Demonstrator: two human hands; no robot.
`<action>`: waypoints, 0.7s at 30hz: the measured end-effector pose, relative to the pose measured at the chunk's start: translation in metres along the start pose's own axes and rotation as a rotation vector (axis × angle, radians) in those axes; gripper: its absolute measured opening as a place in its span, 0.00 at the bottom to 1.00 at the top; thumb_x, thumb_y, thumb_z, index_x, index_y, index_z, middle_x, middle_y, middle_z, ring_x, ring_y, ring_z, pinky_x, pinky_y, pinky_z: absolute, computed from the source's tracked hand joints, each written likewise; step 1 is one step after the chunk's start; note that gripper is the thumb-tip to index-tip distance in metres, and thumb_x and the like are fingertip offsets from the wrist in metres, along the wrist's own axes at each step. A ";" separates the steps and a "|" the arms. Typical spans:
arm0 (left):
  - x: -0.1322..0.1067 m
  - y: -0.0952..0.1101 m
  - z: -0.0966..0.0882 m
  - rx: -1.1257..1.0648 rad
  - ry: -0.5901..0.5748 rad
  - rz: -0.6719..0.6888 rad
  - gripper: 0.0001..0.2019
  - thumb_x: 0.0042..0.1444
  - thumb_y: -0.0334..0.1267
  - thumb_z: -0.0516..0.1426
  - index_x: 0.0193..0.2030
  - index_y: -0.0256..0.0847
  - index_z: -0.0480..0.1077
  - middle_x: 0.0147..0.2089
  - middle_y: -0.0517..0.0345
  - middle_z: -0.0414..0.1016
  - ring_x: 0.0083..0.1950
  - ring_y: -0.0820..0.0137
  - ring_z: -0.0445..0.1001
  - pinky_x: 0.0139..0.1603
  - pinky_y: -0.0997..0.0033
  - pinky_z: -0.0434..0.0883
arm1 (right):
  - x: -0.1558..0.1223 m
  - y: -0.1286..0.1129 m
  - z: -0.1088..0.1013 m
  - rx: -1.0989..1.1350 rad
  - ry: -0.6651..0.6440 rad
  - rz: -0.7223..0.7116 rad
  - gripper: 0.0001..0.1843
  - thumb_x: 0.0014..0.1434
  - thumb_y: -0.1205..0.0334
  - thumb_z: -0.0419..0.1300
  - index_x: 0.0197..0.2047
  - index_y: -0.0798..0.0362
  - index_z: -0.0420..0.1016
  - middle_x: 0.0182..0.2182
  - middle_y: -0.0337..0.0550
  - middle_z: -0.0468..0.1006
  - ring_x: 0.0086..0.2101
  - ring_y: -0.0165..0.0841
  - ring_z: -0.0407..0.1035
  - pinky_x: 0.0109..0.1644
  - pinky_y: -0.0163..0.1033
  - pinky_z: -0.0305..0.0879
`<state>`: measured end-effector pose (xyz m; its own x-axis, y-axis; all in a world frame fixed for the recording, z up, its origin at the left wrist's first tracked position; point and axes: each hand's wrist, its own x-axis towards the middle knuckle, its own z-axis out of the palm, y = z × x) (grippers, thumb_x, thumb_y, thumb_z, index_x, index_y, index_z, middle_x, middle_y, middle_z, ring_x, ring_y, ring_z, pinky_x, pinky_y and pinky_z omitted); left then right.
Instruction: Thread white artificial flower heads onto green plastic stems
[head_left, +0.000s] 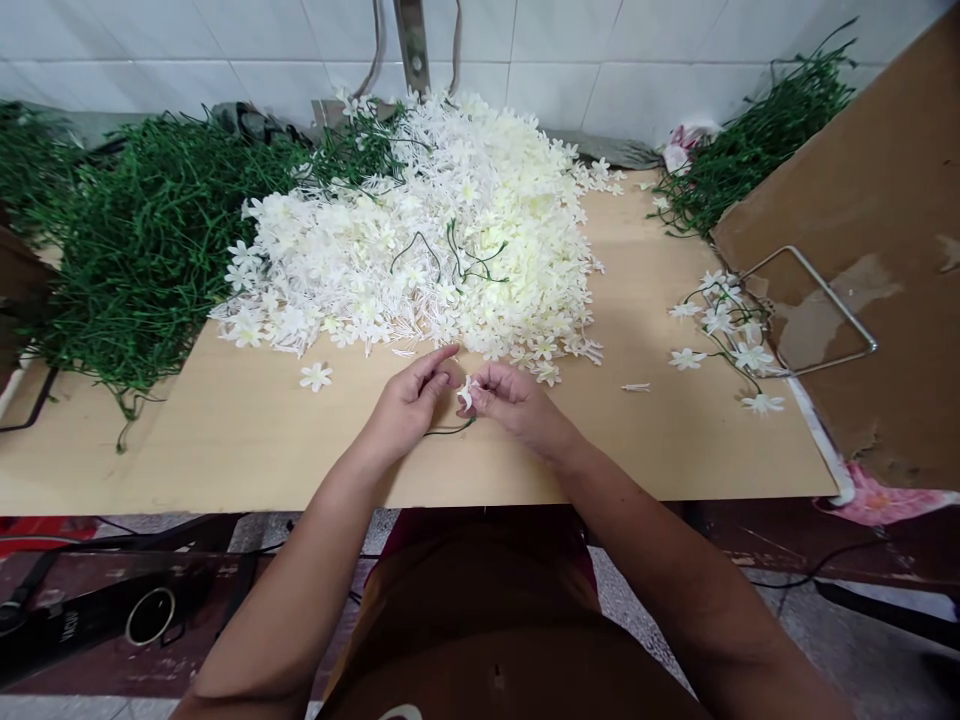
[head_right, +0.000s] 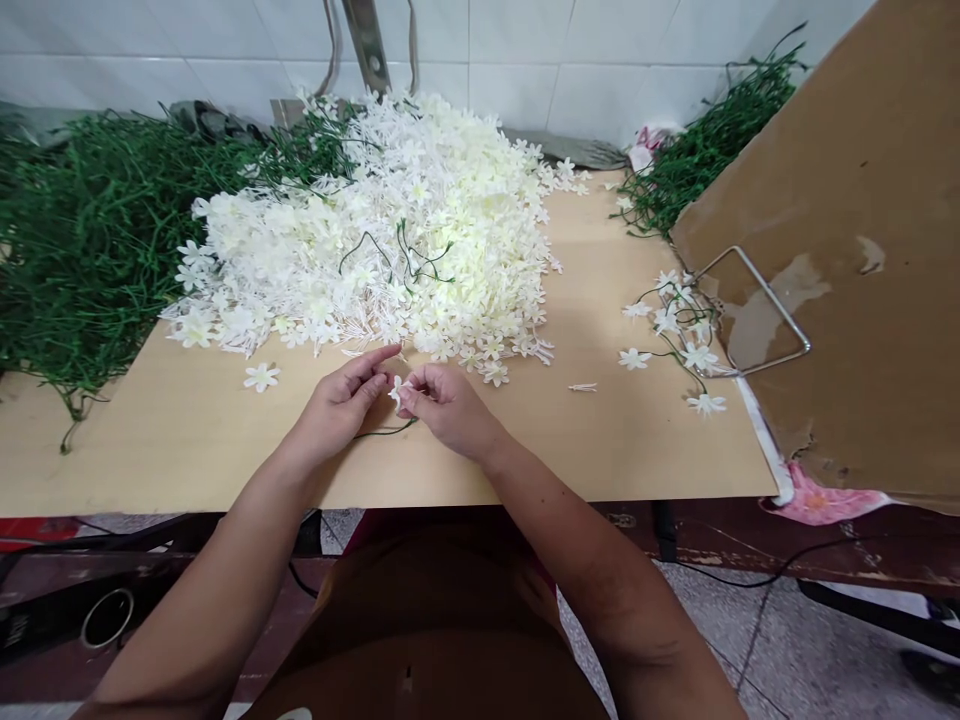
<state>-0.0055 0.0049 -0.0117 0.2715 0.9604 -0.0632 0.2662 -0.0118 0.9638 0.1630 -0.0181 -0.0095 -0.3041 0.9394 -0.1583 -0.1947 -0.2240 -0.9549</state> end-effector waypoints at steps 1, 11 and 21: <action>0.000 0.000 0.000 -0.001 -0.009 0.008 0.24 0.57 0.39 0.53 0.61 0.37 0.69 0.41 0.54 0.76 0.38 0.70 0.72 0.42 0.69 0.70 | -0.001 0.001 0.001 0.026 -0.007 0.013 0.21 0.46 0.45 0.71 0.28 0.52 0.69 0.26 0.34 0.71 0.30 0.27 0.70 0.41 0.39 0.72; -0.001 0.006 0.003 -0.204 0.045 -0.003 0.24 0.53 0.33 0.55 0.59 0.38 0.67 0.52 0.46 0.78 0.42 0.70 0.77 0.43 0.67 0.74 | -0.004 0.008 0.011 0.090 -0.066 0.025 0.25 0.45 0.40 0.69 0.28 0.51 0.67 0.28 0.35 0.72 0.31 0.27 0.70 0.45 0.44 0.76; 0.000 -0.005 -0.006 0.378 0.190 0.165 0.15 0.60 0.37 0.52 0.48 0.40 0.77 0.46 0.49 0.79 0.50 0.62 0.76 0.56 0.58 0.71 | -0.006 0.005 0.006 -0.072 0.027 -0.053 0.21 0.47 0.44 0.69 0.28 0.51 0.67 0.24 0.35 0.69 0.28 0.28 0.65 0.37 0.38 0.66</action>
<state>-0.0121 0.0064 -0.0151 0.1729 0.9709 0.1659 0.5623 -0.2355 0.7927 0.1586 -0.0268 -0.0121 -0.2697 0.9563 -0.1128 -0.1417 -0.1553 -0.9777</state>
